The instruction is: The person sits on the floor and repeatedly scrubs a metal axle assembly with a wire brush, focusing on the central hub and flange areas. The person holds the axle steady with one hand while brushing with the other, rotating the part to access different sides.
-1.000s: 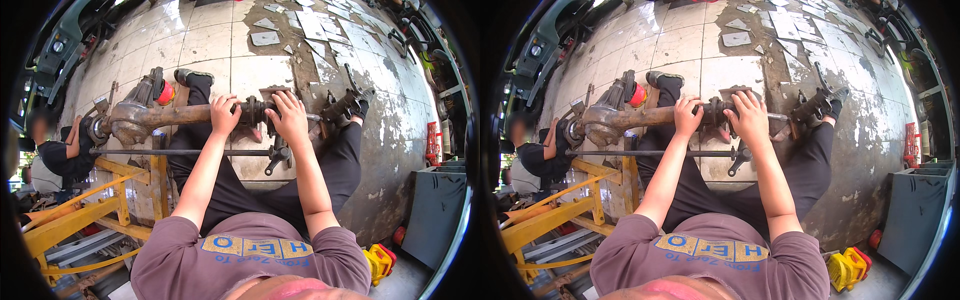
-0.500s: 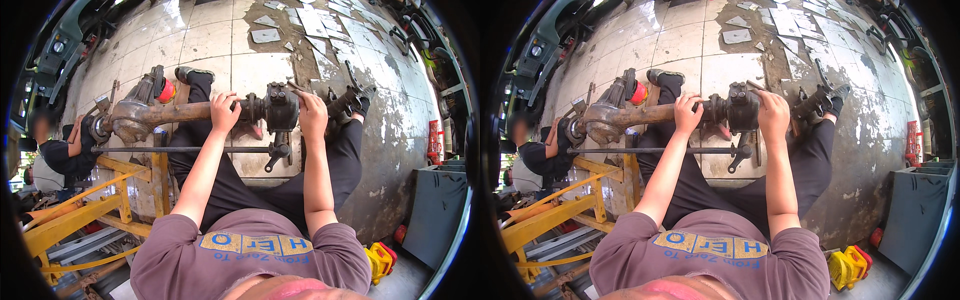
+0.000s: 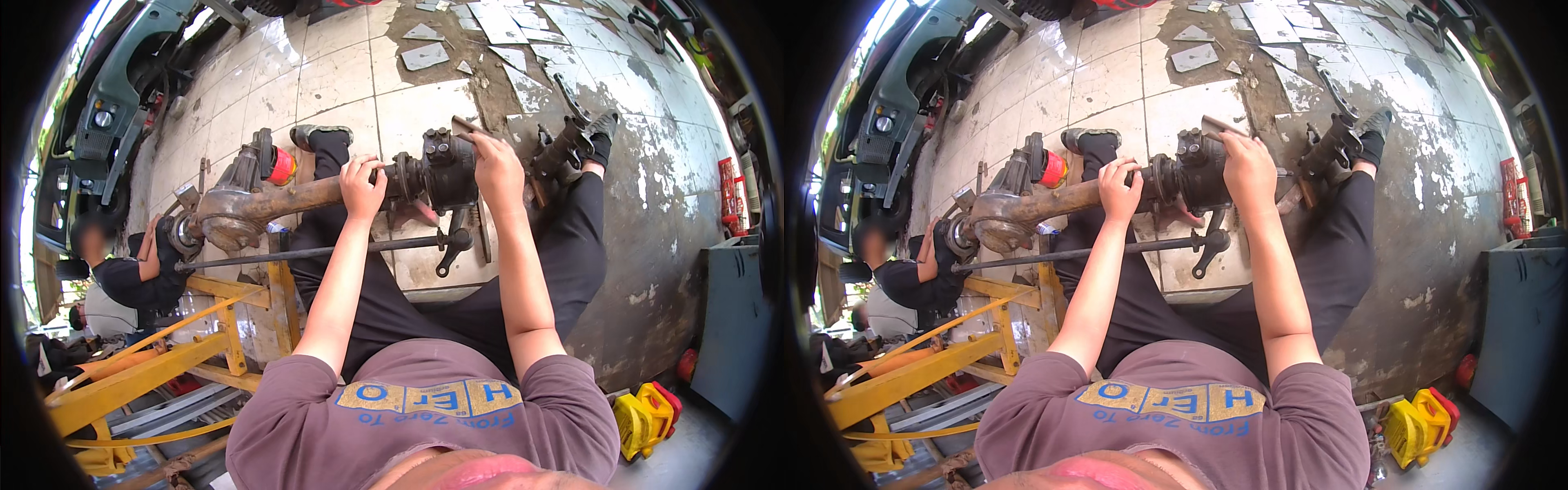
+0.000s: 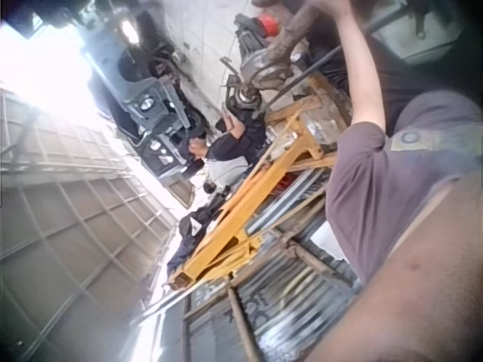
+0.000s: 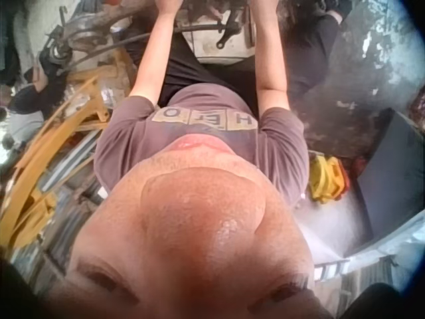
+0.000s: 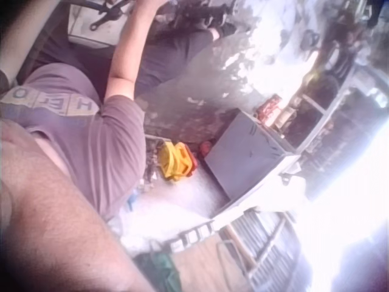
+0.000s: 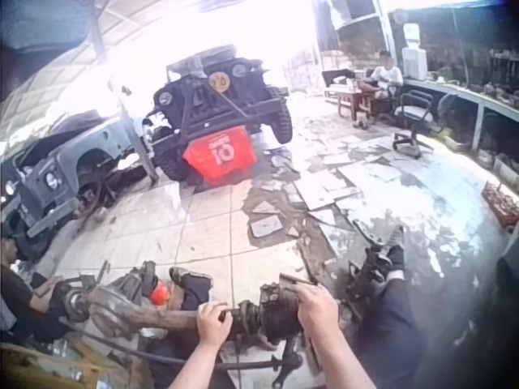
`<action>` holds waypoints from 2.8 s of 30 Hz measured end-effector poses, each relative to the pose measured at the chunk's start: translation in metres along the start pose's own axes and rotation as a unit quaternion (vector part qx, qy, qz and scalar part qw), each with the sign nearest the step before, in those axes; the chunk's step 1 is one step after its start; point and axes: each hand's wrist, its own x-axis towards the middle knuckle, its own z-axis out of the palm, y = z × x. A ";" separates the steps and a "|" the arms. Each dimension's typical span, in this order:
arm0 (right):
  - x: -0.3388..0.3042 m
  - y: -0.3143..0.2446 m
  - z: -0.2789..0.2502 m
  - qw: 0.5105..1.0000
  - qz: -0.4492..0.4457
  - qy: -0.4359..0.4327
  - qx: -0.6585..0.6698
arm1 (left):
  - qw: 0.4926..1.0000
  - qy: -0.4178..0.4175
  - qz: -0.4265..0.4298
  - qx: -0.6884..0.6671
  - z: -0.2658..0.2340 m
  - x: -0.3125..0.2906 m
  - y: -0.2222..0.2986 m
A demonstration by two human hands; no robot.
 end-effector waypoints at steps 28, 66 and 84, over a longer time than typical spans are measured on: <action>-0.005 -0.001 0.006 0.996 0.052 -0.066 0.004 | 1.000 0.006 0.018 0.012 0.003 -0.003 -0.005; -0.118 0.153 -0.020 0.885 0.317 -0.340 0.007 | 0.999 0.026 0.010 -0.028 0.008 -0.002 -0.011; -0.181 0.162 0.100 0.847 0.065 -0.437 -0.297 | 1.000 0.014 0.007 -0.006 -0.006 -0.007 -0.009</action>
